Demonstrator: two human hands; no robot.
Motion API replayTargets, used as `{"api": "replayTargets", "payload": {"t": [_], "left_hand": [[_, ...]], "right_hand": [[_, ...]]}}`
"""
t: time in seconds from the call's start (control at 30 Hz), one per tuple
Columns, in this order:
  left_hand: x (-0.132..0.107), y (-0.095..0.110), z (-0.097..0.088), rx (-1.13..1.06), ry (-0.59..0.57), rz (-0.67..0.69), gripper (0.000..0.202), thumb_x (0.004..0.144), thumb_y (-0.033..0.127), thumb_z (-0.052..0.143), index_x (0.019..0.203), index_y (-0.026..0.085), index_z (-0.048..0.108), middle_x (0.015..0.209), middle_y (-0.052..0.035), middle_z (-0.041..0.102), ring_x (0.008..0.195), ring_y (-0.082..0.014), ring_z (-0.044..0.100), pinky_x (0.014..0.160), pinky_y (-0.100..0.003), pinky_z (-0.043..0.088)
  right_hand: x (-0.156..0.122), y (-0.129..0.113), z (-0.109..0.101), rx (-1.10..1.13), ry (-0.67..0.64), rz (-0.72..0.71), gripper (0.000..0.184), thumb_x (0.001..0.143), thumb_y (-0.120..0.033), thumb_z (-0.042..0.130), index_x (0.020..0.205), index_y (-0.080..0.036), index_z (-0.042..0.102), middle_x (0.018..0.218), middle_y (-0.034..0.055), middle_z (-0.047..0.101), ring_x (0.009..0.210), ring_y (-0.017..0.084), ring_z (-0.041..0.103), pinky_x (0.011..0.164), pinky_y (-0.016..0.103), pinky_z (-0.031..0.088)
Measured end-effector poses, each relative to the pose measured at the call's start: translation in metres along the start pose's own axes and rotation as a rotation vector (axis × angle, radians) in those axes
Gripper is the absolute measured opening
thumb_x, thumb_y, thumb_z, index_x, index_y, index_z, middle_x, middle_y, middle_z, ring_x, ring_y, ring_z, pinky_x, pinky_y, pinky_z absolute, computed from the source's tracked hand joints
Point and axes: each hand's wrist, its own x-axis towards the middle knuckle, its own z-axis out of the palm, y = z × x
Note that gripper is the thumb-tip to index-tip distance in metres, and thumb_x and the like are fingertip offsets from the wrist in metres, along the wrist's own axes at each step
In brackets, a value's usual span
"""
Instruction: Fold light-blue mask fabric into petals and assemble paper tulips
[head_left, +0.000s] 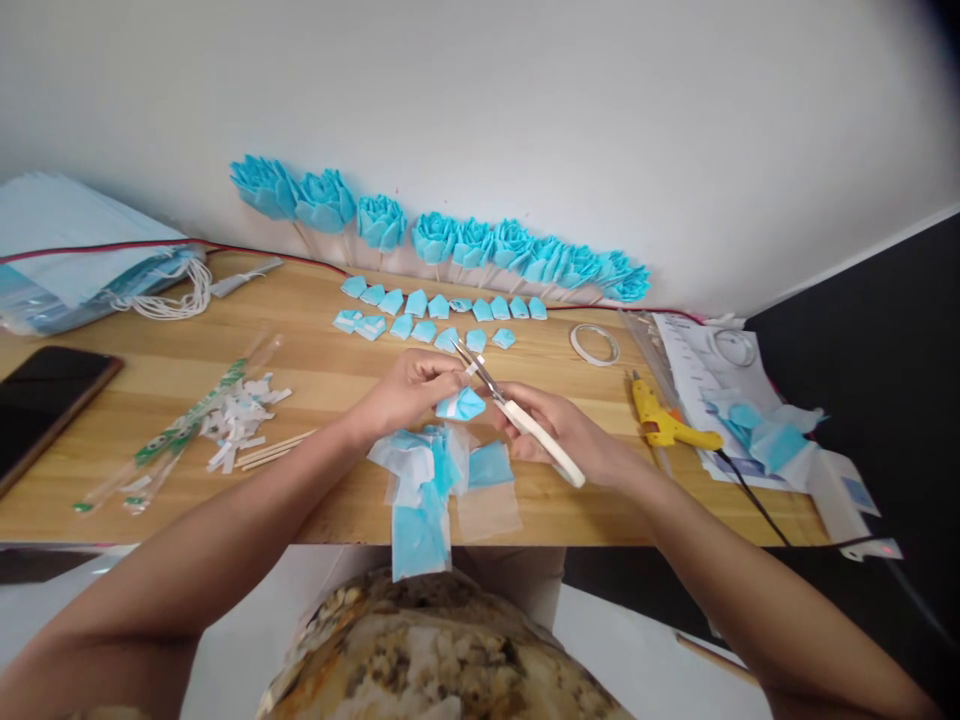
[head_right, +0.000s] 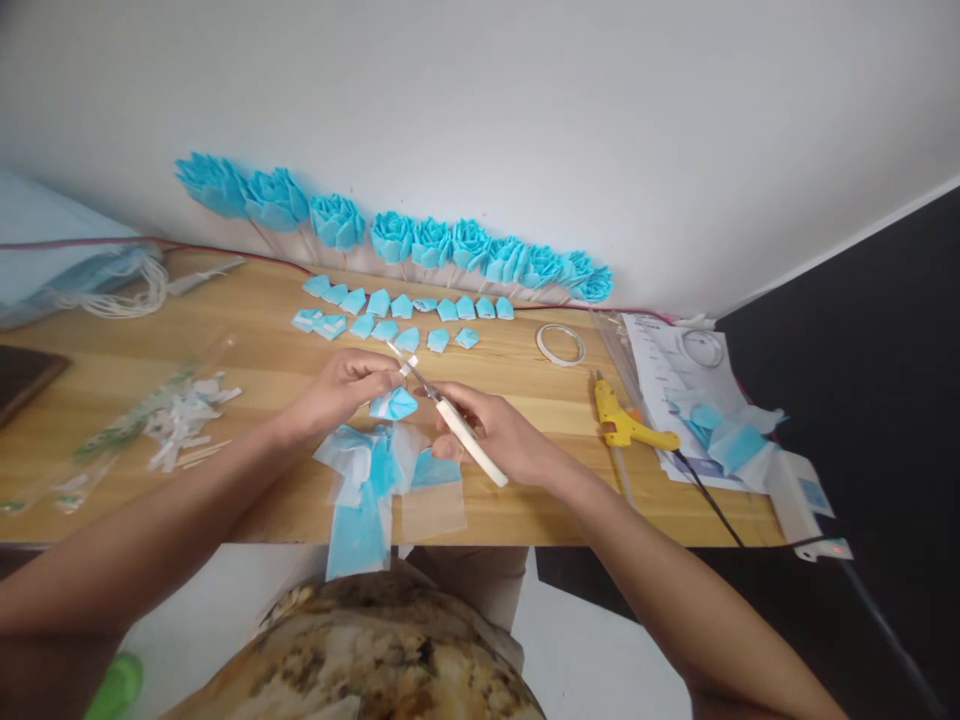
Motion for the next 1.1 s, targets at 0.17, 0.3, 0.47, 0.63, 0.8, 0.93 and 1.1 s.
{"api": "replayTargets", "payload": {"t": [0.17,0.3,0.47,0.63,0.8,0.93,1.1], "left_hand": [[0.000,0.001,0.000,-0.009,-0.015,-0.029,0.038,0.084,0.046,0.064,0.061,0.015,0.062,0.061,0.0011,0.056,0.061,-0.0108,0.046,0.059,-0.024,0.038],[0.000,0.000,0.001,-0.007,-0.017,-0.007,0.038,0.085,0.043,0.061,0.058,0.015,0.060,0.055,0.0044,0.043,0.055,-0.0084,0.036,0.055,-0.023,0.033],[-0.001,0.002,0.001,-0.013,-0.028,-0.016,0.041,0.084,0.046,0.064,0.058,0.015,0.062,0.055,0.0040,0.046,0.055,-0.0082,0.036,0.054,-0.022,0.032],[0.000,0.005,0.001,-0.013,-0.020,-0.009,0.037,0.084,0.044,0.064,0.060,0.016,0.063,0.053,0.0040,0.048,0.054,-0.0088,0.038,0.054,-0.022,0.034],[-0.001,0.004,0.001,-0.006,-0.016,-0.033,0.034,0.081,0.038,0.061,0.055,0.016,0.054,0.055,0.0038,0.044,0.054,-0.0080,0.034,0.052,-0.023,0.028],[-0.002,0.002,0.001,-0.005,-0.025,-0.042,0.037,0.078,0.034,0.059,0.051,0.019,0.040,0.053,0.0055,0.030,0.053,-0.0074,0.025,0.050,-0.024,0.020],[-0.002,0.002,0.002,0.004,0.035,-0.056,0.037,0.081,0.032,0.058,0.053,0.019,0.037,0.055,0.0052,0.029,0.055,-0.0075,0.026,0.052,-0.024,0.021]], "right_hand": [[-0.001,-0.003,0.001,0.046,-0.003,0.038,0.044,0.081,-0.039,0.076,0.120,-0.022,0.064,0.083,-0.0033,0.056,0.071,0.010,0.051,0.062,0.022,0.039],[-0.002,-0.004,0.002,0.064,-0.004,0.037,0.053,0.080,-0.039,0.077,0.127,-0.021,0.064,0.081,-0.0037,0.055,0.070,0.010,0.050,0.060,0.021,0.038],[-0.002,-0.003,0.002,0.069,0.020,0.028,0.053,0.076,-0.038,0.079,0.124,-0.018,0.068,0.075,-0.0045,0.052,0.068,0.009,0.047,0.060,0.022,0.038],[-0.002,0.003,0.003,0.183,0.035,0.062,0.054,0.077,-0.035,0.078,0.128,-0.019,0.067,0.073,-0.0042,0.057,0.060,0.008,0.043,0.055,0.022,0.036],[-0.004,0.008,0.009,0.208,0.095,0.050,0.056,0.076,-0.035,0.078,0.128,-0.018,0.069,0.064,-0.0062,0.054,0.054,0.007,0.040,0.051,0.022,0.034],[-0.002,0.010,0.012,0.208,0.129,0.013,0.053,0.077,-0.040,0.077,0.123,-0.015,0.071,0.060,-0.0069,0.051,0.054,0.008,0.043,0.056,0.026,0.037],[-0.004,0.011,-0.001,-0.111,0.247,-0.045,0.064,0.077,-0.043,0.077,0.135,-0.021,0.060,0.080,-0.0008,0.065,0.071,0.016,0.060,0.069,0.030,0.046]]}}
